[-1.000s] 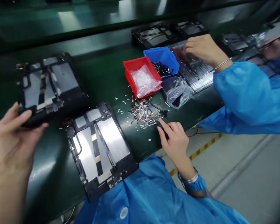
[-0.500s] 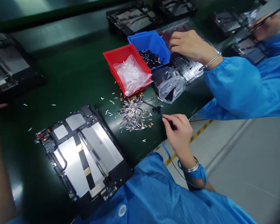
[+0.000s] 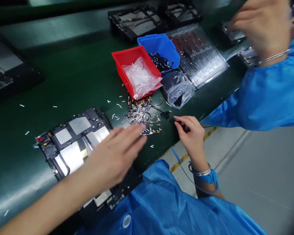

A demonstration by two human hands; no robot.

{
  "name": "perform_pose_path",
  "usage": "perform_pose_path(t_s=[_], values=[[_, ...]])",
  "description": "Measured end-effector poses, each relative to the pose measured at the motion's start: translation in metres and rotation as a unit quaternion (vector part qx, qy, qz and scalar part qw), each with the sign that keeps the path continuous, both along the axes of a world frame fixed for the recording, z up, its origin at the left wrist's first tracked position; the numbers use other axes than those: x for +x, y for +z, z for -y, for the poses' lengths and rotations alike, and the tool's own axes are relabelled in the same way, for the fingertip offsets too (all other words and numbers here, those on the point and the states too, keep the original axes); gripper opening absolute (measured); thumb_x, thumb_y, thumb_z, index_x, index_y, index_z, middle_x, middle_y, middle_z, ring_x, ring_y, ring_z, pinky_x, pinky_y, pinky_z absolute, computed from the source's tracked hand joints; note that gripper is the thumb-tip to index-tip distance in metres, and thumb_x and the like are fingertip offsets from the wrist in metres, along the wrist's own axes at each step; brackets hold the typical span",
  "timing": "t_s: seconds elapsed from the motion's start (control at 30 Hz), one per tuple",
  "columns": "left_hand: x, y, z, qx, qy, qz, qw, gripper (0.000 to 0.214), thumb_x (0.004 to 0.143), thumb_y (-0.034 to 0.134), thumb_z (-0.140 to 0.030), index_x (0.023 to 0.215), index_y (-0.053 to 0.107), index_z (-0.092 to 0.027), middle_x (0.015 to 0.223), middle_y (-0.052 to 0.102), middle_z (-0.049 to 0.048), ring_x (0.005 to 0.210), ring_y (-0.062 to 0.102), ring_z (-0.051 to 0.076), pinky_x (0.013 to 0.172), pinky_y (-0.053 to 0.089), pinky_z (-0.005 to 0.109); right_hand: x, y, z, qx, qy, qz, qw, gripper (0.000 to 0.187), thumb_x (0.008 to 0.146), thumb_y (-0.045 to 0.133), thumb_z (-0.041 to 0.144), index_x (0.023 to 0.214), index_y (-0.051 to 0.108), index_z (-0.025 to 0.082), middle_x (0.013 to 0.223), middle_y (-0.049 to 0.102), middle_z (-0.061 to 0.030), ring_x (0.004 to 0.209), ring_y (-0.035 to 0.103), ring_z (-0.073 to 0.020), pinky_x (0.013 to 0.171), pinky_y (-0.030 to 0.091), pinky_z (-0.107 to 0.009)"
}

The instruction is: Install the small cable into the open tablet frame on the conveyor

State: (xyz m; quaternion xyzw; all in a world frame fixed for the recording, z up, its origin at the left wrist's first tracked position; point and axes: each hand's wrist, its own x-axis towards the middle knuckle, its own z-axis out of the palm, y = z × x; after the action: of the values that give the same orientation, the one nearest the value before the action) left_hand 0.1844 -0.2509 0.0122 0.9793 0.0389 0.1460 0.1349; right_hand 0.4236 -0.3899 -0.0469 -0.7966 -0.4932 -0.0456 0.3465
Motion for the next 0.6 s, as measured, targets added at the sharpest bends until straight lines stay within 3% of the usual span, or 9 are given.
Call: perform_pose_path(t_s=[0.1, 0.2, 0.3, 0.4, 0.5, 0.57, 0.6], values=[[0.017, -0.012, 0.027, 0.037, -0.070, -0.066, 0.995, 0.042, 0.090, 0.050, -0.027, 0.128, 0.056, -0.010, 0.144, 0.046, 0.0137, 0.134, 0.041, 0.027, 0.104, 0.040, 0.041, -0.005, -0.002, 0.000, 0.009, -0.061, -0.025, 0.998, 0.009, 0.083, 0.062, 0.023, 0.085, 0.071, 0.021, 0.081, 0.066, -0.0033, 0.072, 0.058, -0.0162, 0.060, 0.046, -0.031], [0.024, -0.024, 0.037, 0.063, -0.071, -0.123, 0.988, 0.049, 0.091, 0.051, -0.035, 0.132, 0.053, -0.009, 0.146, 0.042, 0.0155, 0.136, 0.039, 0.029, 0.103, 0.039, 0.043, -0.010, -0.009, -0.004, 0.013, -0.078, -0.025, 0.997, 0.008, 0.081, 0.064, 0.026, 0.077, 0.070, 0.022, 0.077, 0.064, -0.0026, 0.072, 0.057, -0.0167, 0.062, 0.047, -0.031], [0.028, -0.024, 0.037, 0.063, -0.062, -0.143, 0.986, 0.053, 0.091, 0.051, -0.041, 0.133, 0.052, -0.008, 0.145, 0.043, 0.0173, 0.135, 0.041, 0.031, 0.101, 0.040, 0.044, -0.011, -0.014, -0.008, 0.025, -0.073, 0.002, 0.997, 0.012, 0.082, 0.062, 0.025, 0.072, 0.068, 0.022, 0.073, 0.063, -0.0021, 0.072, 0.057, -0.0169, 0.065, 0.047, -0.032], [0.022, -0.011, 0.018, 0.040, -0.045, -0.091, 0.994, 0.045, 0.094, 0.046, -0.036, 0.132, 0.052, -0.012, 0.144, 0.046, 0.0127, 0.133, 0.043, 0.027, 0.102, 0.042, 0.042, -0.016, -0.013, -0.007, 0.033, -0.074, -0.007, 0.997, 0.012, 0.081, 0.063, 0.025, 0.071, 0.067, 0.021, 0.072, 0.062, -0.0015, 0.069, 0.055, -0.0159, 0.062, 0.046, -0.031], [-0.011, 0.000, -0.032, 0.018, 0.101, -0.020, 0.995, 0.038, 0.097, 0.043, -0.033, 0.126, 0.055, -0.011, 0.132, 0.058, 0.0117, 0.121, 0.054, 0.027, 0.096, 0.048, 0.045, -0.029, -0.008, -0.003, 0.044, -0.068, -0.065, 0.995, 0.009, 0.081, 0.064, 0.023, 0.073, 0.067, 0.020, 0.072, 0.062, -0.0006, 0.064, 0.054, -0.0136, 0.056, 0.043, -0.028], [-0.049, -0.007, -0.078, 0.033, 0.333, -0.010, 0.942, 0.043, 0.096, 0.043, -0.040, 0.125, 0.055, -0.010, 0.127, 0.060, 0.0114, 0.120, 0.053, 0.035, 0.095, 0.046, 0.056, -0.040, -0.005, 0.000, 0.052, -0.057, -0.090, 0.993, 0.008, 0.081, 0.064, 0.021, 0.074, 0.067, 0.019, 0.073, 0.063, -0.0003, 0.064, 0.055, -0.0127, 0.055, 0.042, -0.027], [-0.070, -0.014, -0.101, 0.037, 0.405, 0.021, 0.913, 0.046, 0.096, 0.041, -0.044, 0.127, 0.052, -0.011, 0.131, 0.057, 0.0090, 0.122, 0.049, 0.039, 0.095, 0.042, 0.063, -0.045, -0.005, 0.001, 0.056, -0.053, -0.092, 0.993, 0.008, 0.082, 0.064, 0.020, 0.075, 0.067, 0.019, 0.073, 0.064, -0.0004, 0.064, 0.056, -0.0127, 0.054, 0.042, -0.027]])
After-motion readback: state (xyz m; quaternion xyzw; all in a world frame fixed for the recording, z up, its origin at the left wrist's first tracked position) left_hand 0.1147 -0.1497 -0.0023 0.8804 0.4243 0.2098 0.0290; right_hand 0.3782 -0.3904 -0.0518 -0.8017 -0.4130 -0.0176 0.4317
